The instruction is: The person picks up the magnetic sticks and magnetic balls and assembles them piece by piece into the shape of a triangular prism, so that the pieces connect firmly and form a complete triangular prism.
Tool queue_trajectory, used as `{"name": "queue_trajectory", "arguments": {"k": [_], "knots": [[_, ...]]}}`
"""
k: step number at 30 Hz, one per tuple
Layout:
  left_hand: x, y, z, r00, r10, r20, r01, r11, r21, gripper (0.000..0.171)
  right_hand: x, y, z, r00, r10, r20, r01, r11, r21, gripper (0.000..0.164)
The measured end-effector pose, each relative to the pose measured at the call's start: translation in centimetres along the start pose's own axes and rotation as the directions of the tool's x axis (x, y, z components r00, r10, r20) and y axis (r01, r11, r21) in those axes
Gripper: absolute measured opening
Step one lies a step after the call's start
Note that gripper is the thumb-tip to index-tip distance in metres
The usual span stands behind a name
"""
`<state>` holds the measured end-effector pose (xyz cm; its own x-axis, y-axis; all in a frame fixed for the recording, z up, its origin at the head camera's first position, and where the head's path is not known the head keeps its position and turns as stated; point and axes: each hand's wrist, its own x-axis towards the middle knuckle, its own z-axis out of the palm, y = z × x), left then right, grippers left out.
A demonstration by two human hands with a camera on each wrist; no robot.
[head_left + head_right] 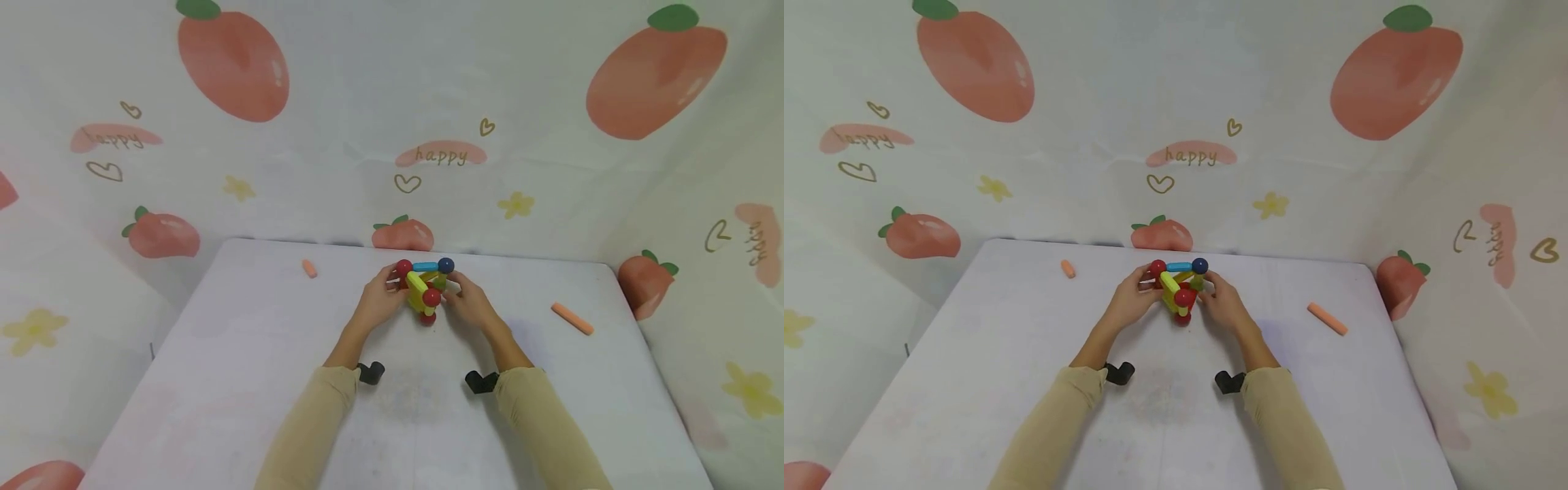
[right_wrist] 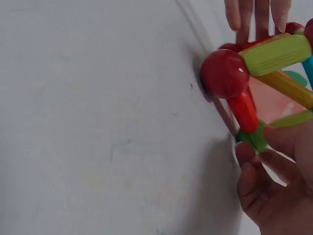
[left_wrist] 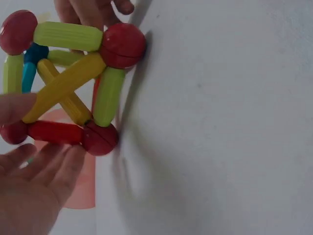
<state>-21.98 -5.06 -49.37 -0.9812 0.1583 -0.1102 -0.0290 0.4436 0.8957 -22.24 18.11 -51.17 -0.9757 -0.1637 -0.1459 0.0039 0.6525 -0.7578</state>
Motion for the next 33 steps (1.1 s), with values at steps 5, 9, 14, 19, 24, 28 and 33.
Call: {"name": "queue_trajectory", "arguments": {"k": [5, 9, 14, 19, 24, 28, 33], "knots": [[0.2, -0.6, 0.3, 0.995, 0.026, 0.093, -0.023, 0.999, -0.027, 0.083, 0.5, 0.1, 0.7, 0.998, 0.022, -0.055, -0.021, 1.0, 0.005, 0.038], [-0.4, -0.6, 0.1, 0.994, -0.009, 0.109, 0.005, 0.999, 0.039, 0.094, -0.2, 0.0, 1.1, 0.996, 0.005, -0.089, -0.006, 1.0, -0.02, 0.031], [-1.4, -0.5, 0.2, 0.991, -0.053, 0.124, 0.036, 0.99, 0.138, 0.1, -1.3, -0.2, 1.8, 0.987, 0.0, -0.161, -0.017, 0.994, -0.103, 0.03], [-1.5, -1.1, 0.7, 1.0, -0.021, -0.009, 0.022, 0.98, 0.196, 0.07, -1.7, -0.7, 2.9, 0.982, 0.01, -0.191, -0.048, 0.98, -0.195, 0.037], [-1.2, -1.6, 0.7, 0.998, -0.003, -0.067, 0.019, 0.97, 0.243, 0.037, -2.4, -0.8, 2.9, 0.985, -0.031, -0.168, -0.027, 0.942, -0.333, 0.06], [-0.9, -1.5, 0.8, 0.999, -0.03, -0.035, 0.038, 0.965, 0.26, 0.027, -3.5, -0.1, 0.8, 0.987, -0.034, -0.156, -0.037, 0.9, -0.434, 0.082], [-0.6, -1.1, 1.1, 0.997, -0.077, -0.021, 0.08, 0.961, 0.266, 0.026, -5.3, 2.7, -2.8, 0.986, -0.024, -0.167, -0.067, 0.851, -0.521, 0.092]]}}
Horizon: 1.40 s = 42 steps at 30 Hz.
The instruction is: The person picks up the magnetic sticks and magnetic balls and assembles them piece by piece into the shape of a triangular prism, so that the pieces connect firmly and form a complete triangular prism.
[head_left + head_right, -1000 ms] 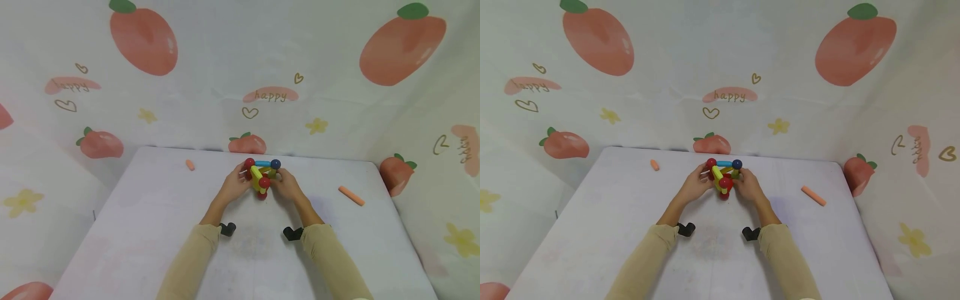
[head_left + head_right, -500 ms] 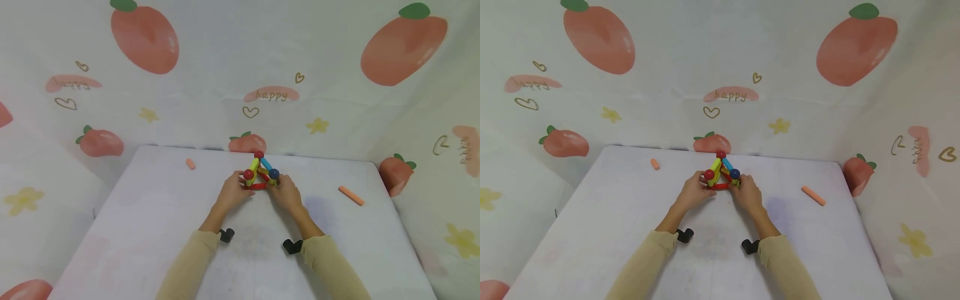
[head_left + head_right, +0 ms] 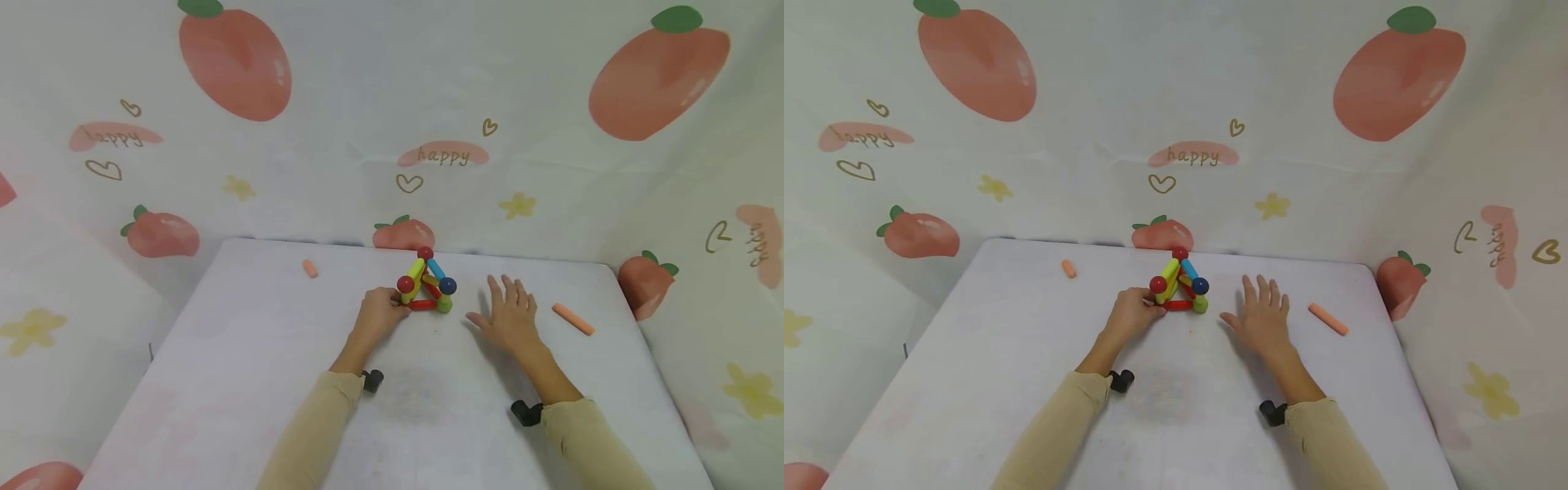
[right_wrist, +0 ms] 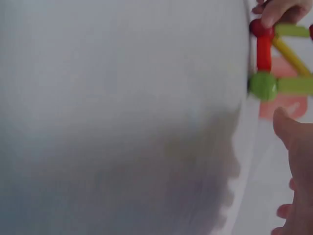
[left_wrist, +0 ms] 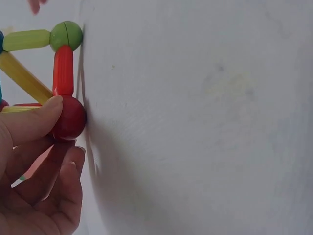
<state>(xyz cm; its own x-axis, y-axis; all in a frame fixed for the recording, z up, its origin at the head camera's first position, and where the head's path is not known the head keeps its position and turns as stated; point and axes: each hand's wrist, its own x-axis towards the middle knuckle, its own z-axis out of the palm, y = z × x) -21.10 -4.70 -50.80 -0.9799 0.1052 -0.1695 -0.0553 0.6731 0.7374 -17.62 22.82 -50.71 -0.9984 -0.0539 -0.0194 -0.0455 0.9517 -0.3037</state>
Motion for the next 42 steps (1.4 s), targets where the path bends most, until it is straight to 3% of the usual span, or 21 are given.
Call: {"name": "queue_trajectory", "arguments": {"k": [5, 12, 17, 22, 29, 33, 36, 38, 42], "knots": [[-0.1, 0.6, -0.1, 1.0, -0.015, -0.003, 0.015, 1.0, 0.006, 0.025, -0.8, 5.3, -1.6, 1.0, 0.003, -0.009, -0.004, 0.997, -0.076, 0.095], [-0.1, 1.3, -0.2, 1.0, -0.022, 0.003, 0.022, 1.0, 0.001, 0.025, -2.0, 11.4, -4.0, 0.996, 0.083, 0.013, -0.082, 0.994, -0.076, 0.097], [-0.2, 1.4, -0.3, 1.0, -0.024, -0.009, 0.024, 1.0, 0.013, 0.024, -3.1, 13.2, -4.5, 0.99, 0.138, 0.025, -0.138, 0.99, 0.004, 0.093], [-0.4, 1.3, -0.4, 1.0, -0.012, -0.016, 0.013, 0.999, 0.033, 0.024, -3.7, 13.7, -4.2, 0.987, 0.159, 0.007, -0.159, 0.987, -0.007, 0.073], [-0.3, 1.0, -0.3, 1.0, -0.026, -0.007, 0.026, 0.999, 0.029, 0.025, -3.7, 13.4, -2.9, 0.991, 0.099, -0.091, -0.106, 0.991, -0.083, 0.031], [-0.3, 1.0, -0.2, 1.0, -0.029, -0.007, 0.029, 0.999, 0.033, 0.025, -2.9, 11.5, -2.5, 0.988, 0.025, -0.15, -0.035, 0.997, -0.065, 0.03], [-0.3, 1.0, -0.3, 0.999, -0.034, -0.004, 0.034, 0.999, 0.033, 0.026, -1.8, 8.9, -2.8, 0.971, -0.059, -0.231, 0.069, 0.997, 0.034, 0.03], [-0.3, 1.0, -0.3, 0.999, -0.042, -0.003, 0.042, 0.999, 0.028, 0.026, -1.1, 6.9, -3.2, 0.946, -0.124, -0.301, 0.17, 0.977, 0.131, 0.029], [-0.4, 1.1, -0.3, 0.998, -0.055, -0.002, 0.055, 0.998, 0.017, 0.026, 0.3, 2.5, -4.2, 0.89, -0.205, -0.406, 0.347, 0.884, 0.314, 0.031]]}}
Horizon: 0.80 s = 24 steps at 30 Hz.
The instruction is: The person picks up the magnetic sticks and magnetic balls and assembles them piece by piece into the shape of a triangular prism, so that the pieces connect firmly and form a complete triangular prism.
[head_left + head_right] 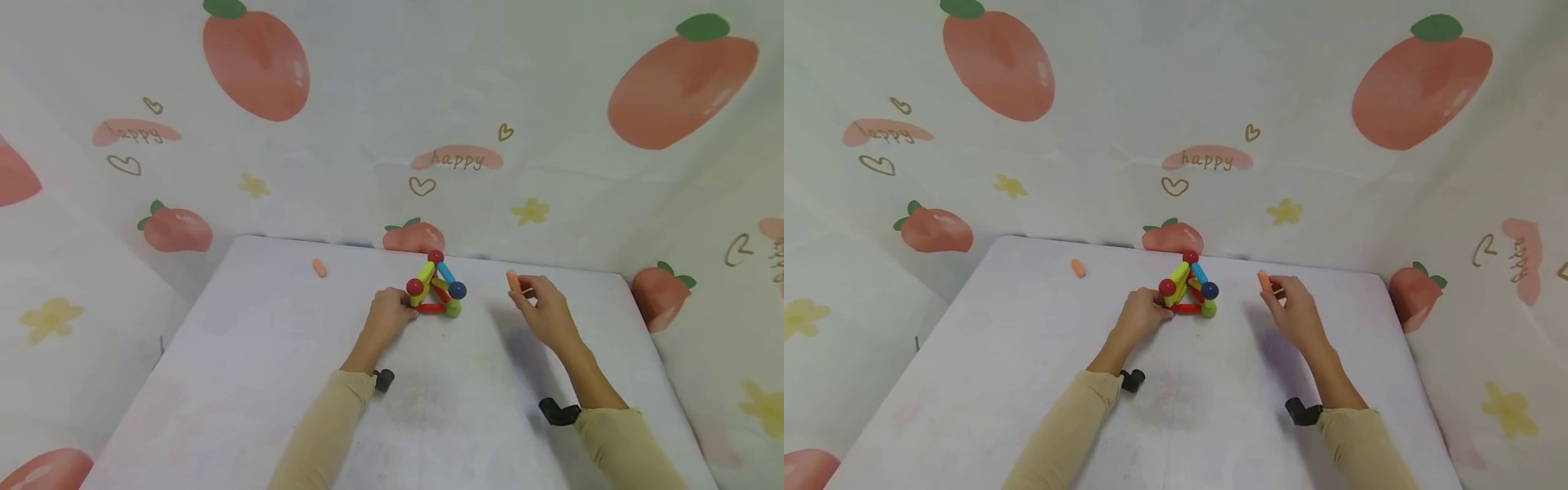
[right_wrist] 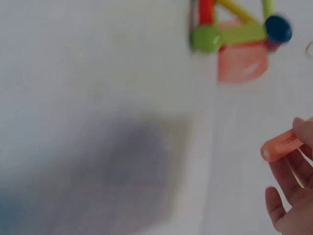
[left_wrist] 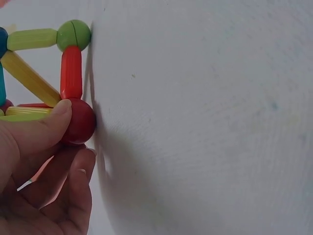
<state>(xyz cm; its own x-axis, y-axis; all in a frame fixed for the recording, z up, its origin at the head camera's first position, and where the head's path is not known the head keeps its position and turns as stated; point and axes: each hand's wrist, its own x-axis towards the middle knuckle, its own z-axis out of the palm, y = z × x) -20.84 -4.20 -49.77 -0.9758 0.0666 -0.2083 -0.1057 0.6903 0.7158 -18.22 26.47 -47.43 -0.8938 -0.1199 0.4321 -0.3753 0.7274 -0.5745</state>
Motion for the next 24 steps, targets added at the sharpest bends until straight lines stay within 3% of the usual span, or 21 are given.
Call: {"name": "queue_trajectory", "arguments": {"k": [5, 11, 14, 18, 24], "knots": [[-0.1, 0.0, 0.1, 1.0, 0.001, -0.008, -0.001, 1.0, 0.004, 0.026, 2.6, -5.1, 1.6, 0.999, -0.028, -0.023, 0.032, 0.988, 0.153, 0.033], [0.0, -0.1, 0.1, 1.0, 0.013, -0.013, -0.013, 1.0, -0.008, 0.026, 4.3, -8.9, 4.0, 0.995, -0.092, 0.033, 0.084, 0.978, 0.191, 0.034], [0.0, -0.1, 0.1, 0.999, 0.029, -0.019, -0.029, 1.0, -0.004, 0.025, 4.5, -9.2, 5.6, 0.991, -0.115, 0.074, 0.098, 0.974, 0.205, 0.036], [0.0, -0.2, 0.1, 0.998, 0.049, -0.028, -0.049, 0.999, 0.008, 0.023, 4.2, -8.3, 7.5, 0.985, -0.13, 0.112, 0.118, 0.987, 0.106, 0.036], [0.0, -0.1, 0.1, 0.999, 0.043, -0.027, -0.043, 0.999, 0.012, 0.024, 3.3, -6.8, 9.4, 0.986, -0.132, 0.106, 0.136, 0.99, -0.041, 0.026]]}}
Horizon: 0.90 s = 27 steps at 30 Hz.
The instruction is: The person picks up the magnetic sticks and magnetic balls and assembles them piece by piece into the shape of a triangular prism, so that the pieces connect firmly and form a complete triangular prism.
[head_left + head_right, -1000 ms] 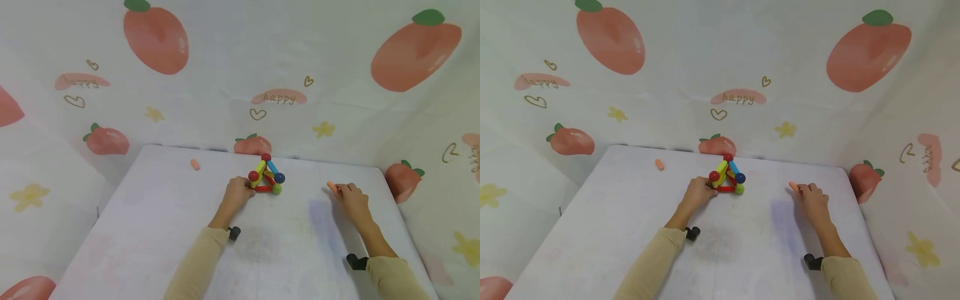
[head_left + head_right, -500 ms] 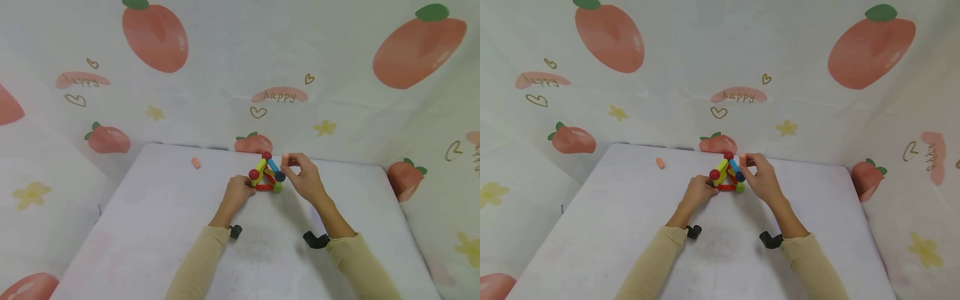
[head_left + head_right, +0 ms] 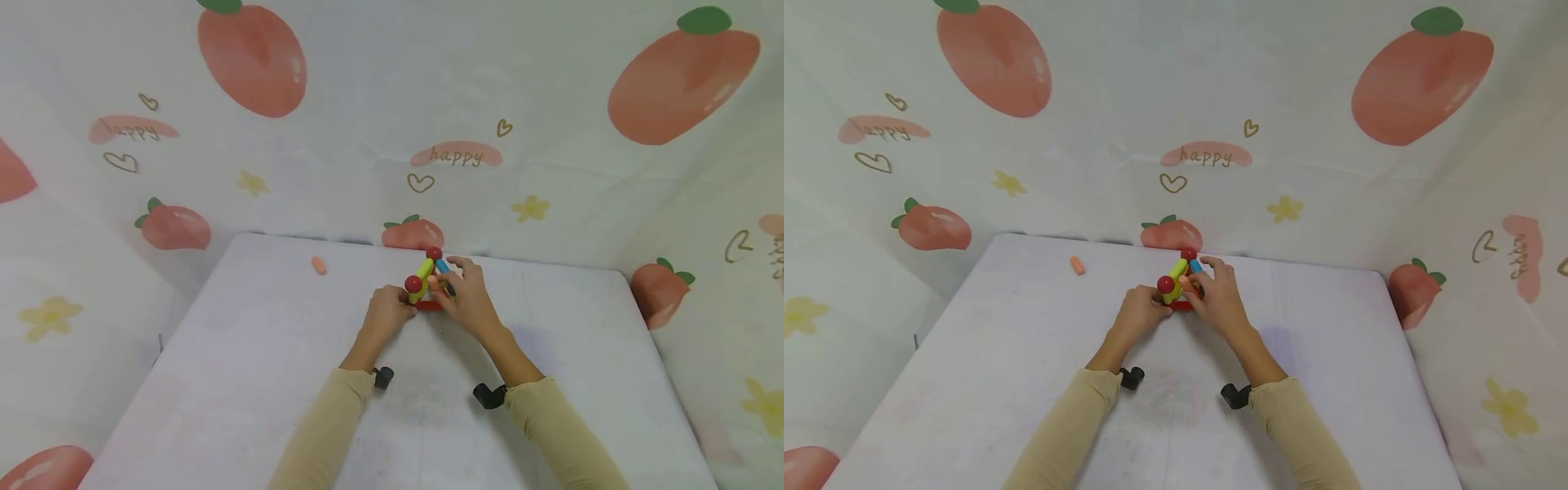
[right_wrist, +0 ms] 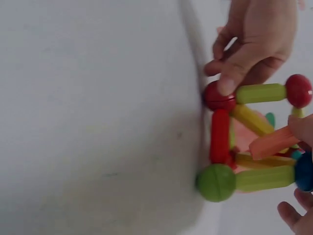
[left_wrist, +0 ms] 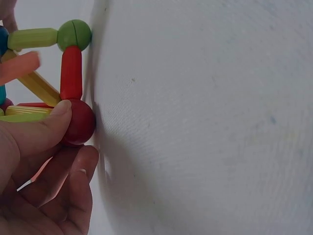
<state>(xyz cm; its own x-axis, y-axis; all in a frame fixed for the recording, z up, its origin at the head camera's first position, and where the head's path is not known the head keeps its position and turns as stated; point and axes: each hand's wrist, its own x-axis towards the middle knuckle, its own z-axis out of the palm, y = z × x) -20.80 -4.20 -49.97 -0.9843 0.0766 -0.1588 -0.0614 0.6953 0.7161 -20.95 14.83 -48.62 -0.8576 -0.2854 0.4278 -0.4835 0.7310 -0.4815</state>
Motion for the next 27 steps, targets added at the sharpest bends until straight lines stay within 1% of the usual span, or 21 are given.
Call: {"name": "queue_trajectory", "arguments": {"k": [4, 10, 15, 18, 21, 23, 25, 27], "knots": [[0.0, 0.1, -0.2, 1.0, -0.013, 0.0, 0.013, 1.0, -0.013, 0.025, -0.1, 0.2, 0.4, 1.0, -0.018, 0.004, 0.018, 0.996, -0.092, 0.025], [0.0, 0.2, -0.1, 1.0, -0.025, 0.009, 0.025, 0.999, -0.02, 0.025, -0.1, -0.1, 0.5, 0.999, -0.049, 0.003, 0.048, 0.972, -0.231, 0.026], [0.0, 0.3, -0.1, 1.0, -0.013, 0.008, 0.013, 1.0, -0.001, 0.024, -0.1, -0.4, 0.7, 0.996, -0.09, -0.01, 0.082, 0.948, -0.307, 0.025], [-0.1, 0.3, 0.0, 1.0, -0.003, 0.006, 0.003, 1.0, 0.018, 0.024, -0.1, -0.4, 0.9, 0.996, -0.091, -0.01, 0.083, 0.944, -0.321, 0.026], [-0.1, 0.3, 0.1, 1.0, 0.011, -0.004, -0.011, 1.0, 0.028, 0.022, -0.4, -0.1, 0.9, 0.997, -0.074, -0.014, 0.068, 0.965, -0.253, 0.032], [-0.1, 0.2, 0.1, 1.0, 0.013, -0.014, -0.013, 1.0, 0.021, 0.022, -0.7, 0.3, 0.8, 0.999, -0.047, -0.029, 0.041, 0.985, -0.17, 0.046], [-0.1, 0.2, 0.1, 1.0, 0.019, -0.018, -0.018, 1.0, 0.019, 0.022, -1.2, 0.8, 0.7, 0.999, 0.028, -0.025, -0.03, 0.998, -0.062, 0.062], [-0.1, 0.2, 0.1, 1.0, 0.012, -0.022, -0.012, 1.0, 0.011, 0.022, -1.7, 1.5, 0.7, 0.99, 0.139, 0.019, -0.14, 0.989, 0.041, 0.074]]}}
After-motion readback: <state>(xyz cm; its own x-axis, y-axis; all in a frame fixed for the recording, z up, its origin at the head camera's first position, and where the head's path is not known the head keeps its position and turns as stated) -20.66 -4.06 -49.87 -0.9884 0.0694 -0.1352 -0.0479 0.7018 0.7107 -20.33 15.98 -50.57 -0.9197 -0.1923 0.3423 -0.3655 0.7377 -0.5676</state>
